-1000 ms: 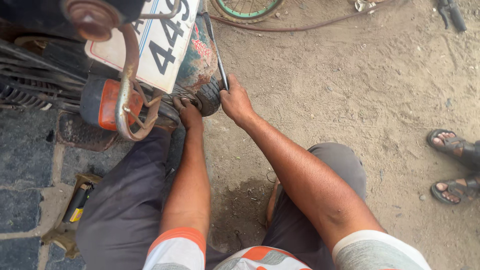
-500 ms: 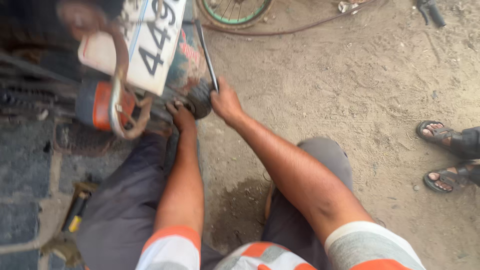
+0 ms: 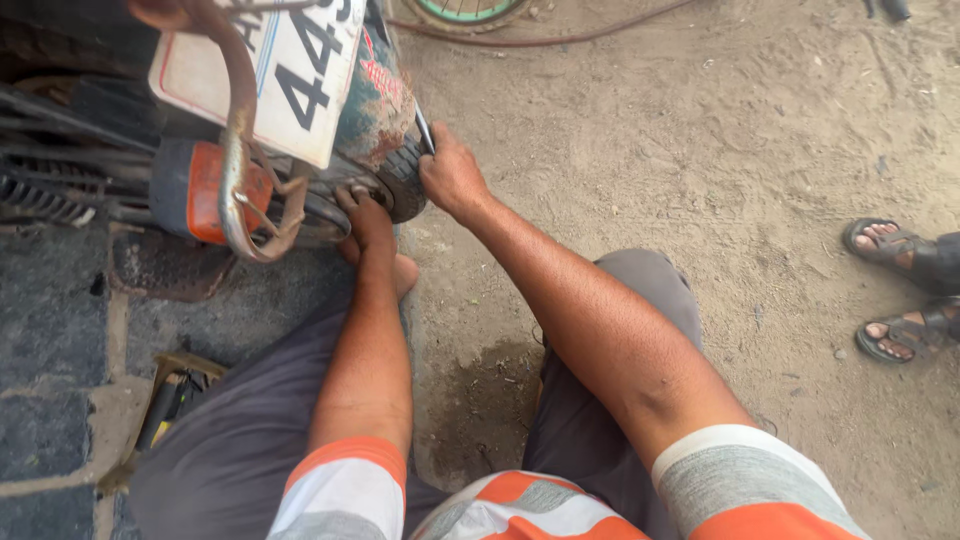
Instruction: The person sits on the ground and uses a metal rod to tighten the spokes of a motorcycle's rear wheel. They systematically rotate the wheel and apply torque to individual spokes to adjust tension.
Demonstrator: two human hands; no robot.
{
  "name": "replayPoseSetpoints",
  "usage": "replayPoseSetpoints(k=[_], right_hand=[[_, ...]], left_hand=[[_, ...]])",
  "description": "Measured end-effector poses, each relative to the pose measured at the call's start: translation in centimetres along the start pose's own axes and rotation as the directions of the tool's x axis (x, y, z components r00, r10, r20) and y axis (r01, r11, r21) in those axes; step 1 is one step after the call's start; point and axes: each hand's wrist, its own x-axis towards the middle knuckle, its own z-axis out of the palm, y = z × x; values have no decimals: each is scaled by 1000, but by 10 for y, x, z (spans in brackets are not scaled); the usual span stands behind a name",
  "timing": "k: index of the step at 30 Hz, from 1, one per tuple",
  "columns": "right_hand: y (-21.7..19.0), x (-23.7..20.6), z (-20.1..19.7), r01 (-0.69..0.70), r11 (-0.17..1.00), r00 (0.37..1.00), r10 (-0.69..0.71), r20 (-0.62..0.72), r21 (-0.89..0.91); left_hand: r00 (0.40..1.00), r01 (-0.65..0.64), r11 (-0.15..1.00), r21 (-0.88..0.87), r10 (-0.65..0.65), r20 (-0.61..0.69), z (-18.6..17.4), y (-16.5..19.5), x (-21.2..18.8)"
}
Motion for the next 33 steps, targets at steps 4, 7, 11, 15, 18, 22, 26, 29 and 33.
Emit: replayPoseSetpoints(k=[4, 7, 11, 15, 18, 22, 26, 29, 33], right_hand=[[6, 0, 12, -113, 993, 993, 114, -43, 22], [12, -2, 19, -85, 996, 991, 83, -104, -19], [14, -5, 26, -152, 986, 979, 159, -127, 64], [9, -9, 30, -316, 941, 939, 329, -98, 124], [4, -8, 26, -337, 933, 939, 343, -31, 127], [1, -6, 14, -240, 968, 969, 243, -31, 75], [0, -7, 5, -211, 968, 977, 206, 51, 138], [0, -9, 0, -103, 976, 995, 98, 31, 191], [0, -10, -7, -65, 932, 997, 44, 67, 357]], left_hand=[[1000, -15, 999, 41, 14, 23, 2, -11, 7], [998, -6, 998, 54, 3, 62, 3, -21, 10], [994, 12, 998, 62, -19, 106, 0, -29, 12], [991, 10, 998, 60, -18, 132, -3, -26, 15], [992, 17, 998, 61, -25, 127, -1, -17, 16], [992, 19, 998, 65, -26, 120, 3, -8, 14], [994, 10, 996, 93, -19, 104, 4, -2, 12], [993, 30, 996, 85, -39, 109, 1, 1, 9], [994, 47, 992, 115, -58, 94, -4, 6, 1]])
